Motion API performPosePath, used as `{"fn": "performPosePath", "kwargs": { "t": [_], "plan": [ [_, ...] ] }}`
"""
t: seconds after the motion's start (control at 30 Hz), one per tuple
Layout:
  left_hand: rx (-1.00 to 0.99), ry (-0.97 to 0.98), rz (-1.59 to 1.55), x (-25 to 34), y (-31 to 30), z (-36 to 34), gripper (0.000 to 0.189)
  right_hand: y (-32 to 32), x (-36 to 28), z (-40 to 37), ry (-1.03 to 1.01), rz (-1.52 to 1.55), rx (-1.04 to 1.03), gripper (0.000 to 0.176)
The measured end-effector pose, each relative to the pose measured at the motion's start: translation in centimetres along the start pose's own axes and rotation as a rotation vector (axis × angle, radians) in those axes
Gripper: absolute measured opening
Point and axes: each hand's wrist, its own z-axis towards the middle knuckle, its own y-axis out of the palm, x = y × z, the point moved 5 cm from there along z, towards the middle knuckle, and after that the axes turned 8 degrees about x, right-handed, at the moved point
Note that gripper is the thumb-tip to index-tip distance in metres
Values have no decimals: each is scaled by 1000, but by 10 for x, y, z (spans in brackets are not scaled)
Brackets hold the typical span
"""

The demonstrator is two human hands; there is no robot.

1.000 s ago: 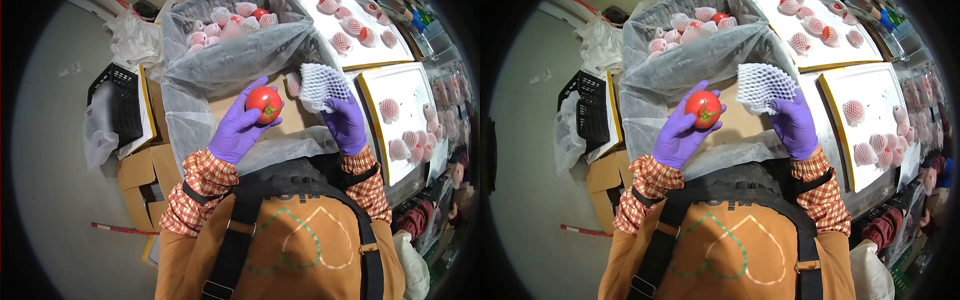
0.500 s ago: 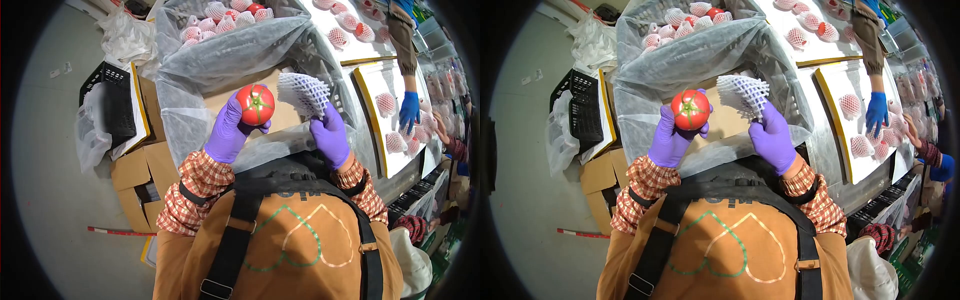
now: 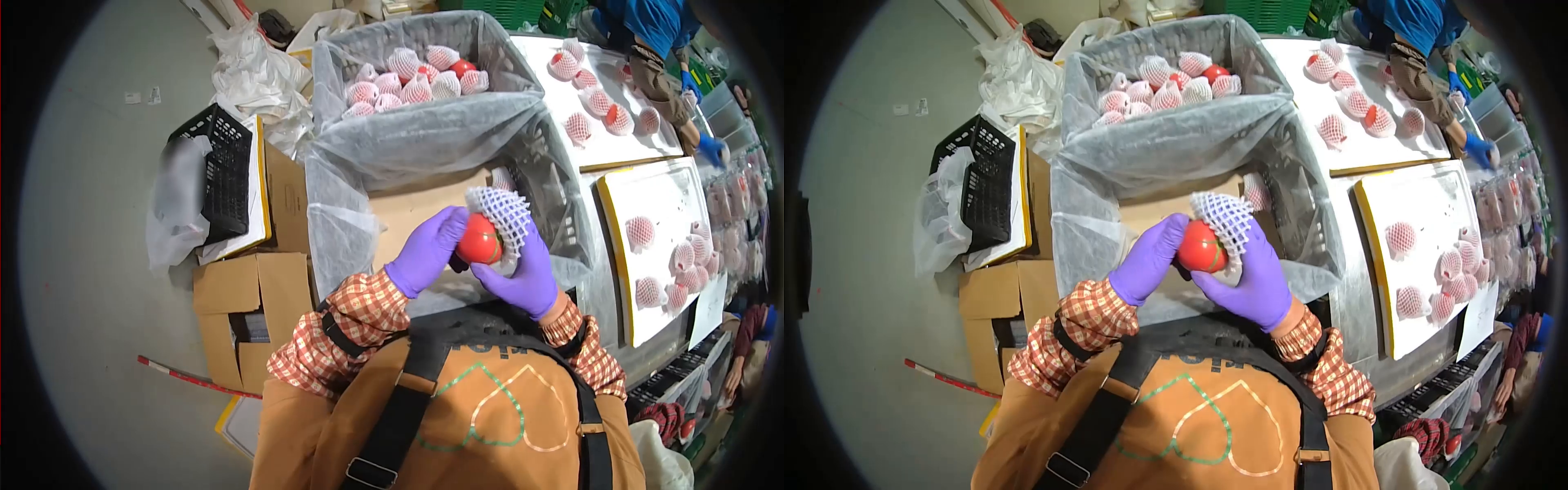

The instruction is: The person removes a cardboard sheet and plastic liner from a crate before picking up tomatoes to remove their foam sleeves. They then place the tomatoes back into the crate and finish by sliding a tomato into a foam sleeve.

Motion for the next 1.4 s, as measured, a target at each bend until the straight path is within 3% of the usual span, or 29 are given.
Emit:
{"fn": "performPosePath", "kwargs": {
  "t": [0.03,0.07,0.1,0.13,0.2,0.23,0.27,0.37,0.43,0.57,0.63,0.67,0.73,0.8,0.87,0.9,0.97,1.0,1.07,1.17,1.23,1.3,1.37,1.4],
  "plan": [
    [-76,-151,-157,-5,-7,2,56,-2,2,-3,-10,-6,6,68],
    [-152,-303,-311,-12,-13,3,57,-3,17,-8,273,286,49,67],
    [-144,-320,-346,-12,-23,10,50,-2,29,-14,554,583,92,66],
    [-146,-312,-343,-15,-19,13,50,-6,27,-15,546,582,95,66],
    [16,-320,-376,-5,-4,9,39,-6,28,-19,950,1007,112,68],
    [-182,-145,-198,-13,3,11,37,-5,29,-19,915,989,68,61],
    [-249,-236,-538,-10,19,12,39,0,35,-22,913,1126,34,70],
    [-248,-230,-601,3,27,17,38,-2,47,-22,901,1233,-7,71],
    [-94,-106,-343,5,19,23,42,-7,55,-18,901,1276,-44,71],
    [28,-137,-309,16,11,22,48,-15,69,-6,937,1147,-37,69],
    [278,180,199,28,0,19,63,-20,76,5,768,876,50,66],
    [272,176,202,40,4,24,63,-23,79,10,684,739,90,65],
    [247,405,471,83,21,32,78,-24,88,11,704,733,88,64],
    [173,428,530,62,26,53,89,-20,93,7,867,878,123,64],
    [-121,473,530,45,38,72,92,-21,93,5,876,906,136,64],
    [-93,525,487,45,37,84,93,-22,93,4,884,929,156,64],
    [142,404,442,51,20,116,88,-29,94,8,824,877,248,64],
    [147,397,441,60,17,133,88,-38,94,11,824,793,281,64],
    [603,749,526,94,-1,148,73,-46,102,5,869,705,297,55],
    [442,820,746,82,17,139,66,-47,102,-11,851,613,119,47],
    [-42,418,725,11,31,133,61,-46,97,-23,691,443,83,41],
    [-152,271,1051,-69,18,116,59,-46,93,-34,599,309,47,38],
    [-193,-101,1235,-109,-4,116,66,-46,87,-45,485,50,10,34],
    [-195,-106,1230,-123,-7,117,66,-45,87,-46,490,49,6,34]
  ]
}}
